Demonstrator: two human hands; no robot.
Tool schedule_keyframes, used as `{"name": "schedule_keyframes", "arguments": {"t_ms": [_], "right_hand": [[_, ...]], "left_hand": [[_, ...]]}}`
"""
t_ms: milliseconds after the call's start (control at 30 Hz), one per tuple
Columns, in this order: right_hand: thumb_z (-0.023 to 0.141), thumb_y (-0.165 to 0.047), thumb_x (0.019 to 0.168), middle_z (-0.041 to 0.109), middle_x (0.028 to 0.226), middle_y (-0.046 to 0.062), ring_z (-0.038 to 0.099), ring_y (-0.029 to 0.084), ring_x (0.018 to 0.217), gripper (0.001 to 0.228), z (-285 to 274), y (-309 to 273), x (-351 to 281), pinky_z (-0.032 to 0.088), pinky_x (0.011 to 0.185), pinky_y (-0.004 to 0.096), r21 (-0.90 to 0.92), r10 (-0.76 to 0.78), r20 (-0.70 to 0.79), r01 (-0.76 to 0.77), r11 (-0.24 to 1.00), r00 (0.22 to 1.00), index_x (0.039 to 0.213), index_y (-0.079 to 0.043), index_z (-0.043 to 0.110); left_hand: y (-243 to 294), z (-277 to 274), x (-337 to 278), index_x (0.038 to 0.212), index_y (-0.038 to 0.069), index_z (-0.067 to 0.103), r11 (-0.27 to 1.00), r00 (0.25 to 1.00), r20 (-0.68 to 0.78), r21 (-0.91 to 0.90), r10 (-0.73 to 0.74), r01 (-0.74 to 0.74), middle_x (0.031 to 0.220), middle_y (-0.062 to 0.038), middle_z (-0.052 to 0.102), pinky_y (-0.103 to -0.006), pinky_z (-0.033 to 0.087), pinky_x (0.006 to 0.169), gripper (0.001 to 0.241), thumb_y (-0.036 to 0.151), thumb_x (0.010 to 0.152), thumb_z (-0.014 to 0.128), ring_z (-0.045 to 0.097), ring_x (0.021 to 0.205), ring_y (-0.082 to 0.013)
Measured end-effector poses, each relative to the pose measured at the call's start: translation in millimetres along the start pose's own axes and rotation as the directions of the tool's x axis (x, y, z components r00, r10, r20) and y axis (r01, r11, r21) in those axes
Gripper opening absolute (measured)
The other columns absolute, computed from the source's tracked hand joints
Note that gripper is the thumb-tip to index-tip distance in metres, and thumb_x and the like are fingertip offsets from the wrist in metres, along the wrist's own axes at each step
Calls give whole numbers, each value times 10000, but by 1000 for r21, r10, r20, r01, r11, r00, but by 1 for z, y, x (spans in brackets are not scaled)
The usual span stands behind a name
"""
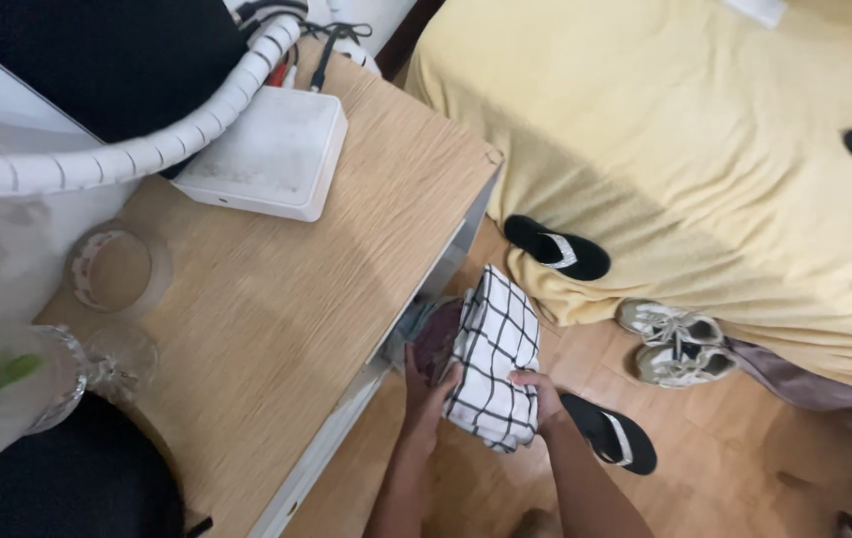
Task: The person folds a white pillow and a checkered cloth, placing them on a white chair. They then pick up a brown cloth and wipe a wooden cabinet surface, moving a vase and a black bag to clean underneath them before returning the items.
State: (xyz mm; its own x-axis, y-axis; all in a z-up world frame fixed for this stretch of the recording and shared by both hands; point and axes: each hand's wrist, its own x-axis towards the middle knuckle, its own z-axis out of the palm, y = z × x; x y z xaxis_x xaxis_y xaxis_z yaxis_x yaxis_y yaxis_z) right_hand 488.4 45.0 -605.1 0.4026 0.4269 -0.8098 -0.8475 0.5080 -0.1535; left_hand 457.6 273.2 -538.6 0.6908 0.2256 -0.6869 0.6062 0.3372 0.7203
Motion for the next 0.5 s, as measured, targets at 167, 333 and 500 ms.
{"name": "schedule_keyframes", "arguments": {"t_ms": [167,333,500], "right_hand": [[651,-139,729,754,1104,199,729,334,992,514,-39,5,-36,562,944,438,41,-30,115,25,999,993,1195,78,665],[625,-113,722,757,1130,184,722,297,1020,527,-24,1,-115,552,975,390,-44,-28,120,33,998,992,1211,77,674],[627,-161,655,776,1104,203,751,314,969,607,8,-1,-210,578,914,397,-48,-49,160,58,997,986,1214,69,675]], "left_hand": [[34,-17,-76,1632,370,24,925,954,4,-243,-298,290,1687,-49,285,-537,441,1063,1090,594,797,689,468,1418,-334],[-16,-35,-103,1627,466,32,848,884,-11,-285,-468,446,1700,48,207,-579,491,1029,883,587,905,525,462,1409,-340],[-32,-36,-134,1521,172,457,667,925,334,-649,-182,366,1395,-96,592,-490,562,837,655,538,990,576,614,1144,-298]]}}
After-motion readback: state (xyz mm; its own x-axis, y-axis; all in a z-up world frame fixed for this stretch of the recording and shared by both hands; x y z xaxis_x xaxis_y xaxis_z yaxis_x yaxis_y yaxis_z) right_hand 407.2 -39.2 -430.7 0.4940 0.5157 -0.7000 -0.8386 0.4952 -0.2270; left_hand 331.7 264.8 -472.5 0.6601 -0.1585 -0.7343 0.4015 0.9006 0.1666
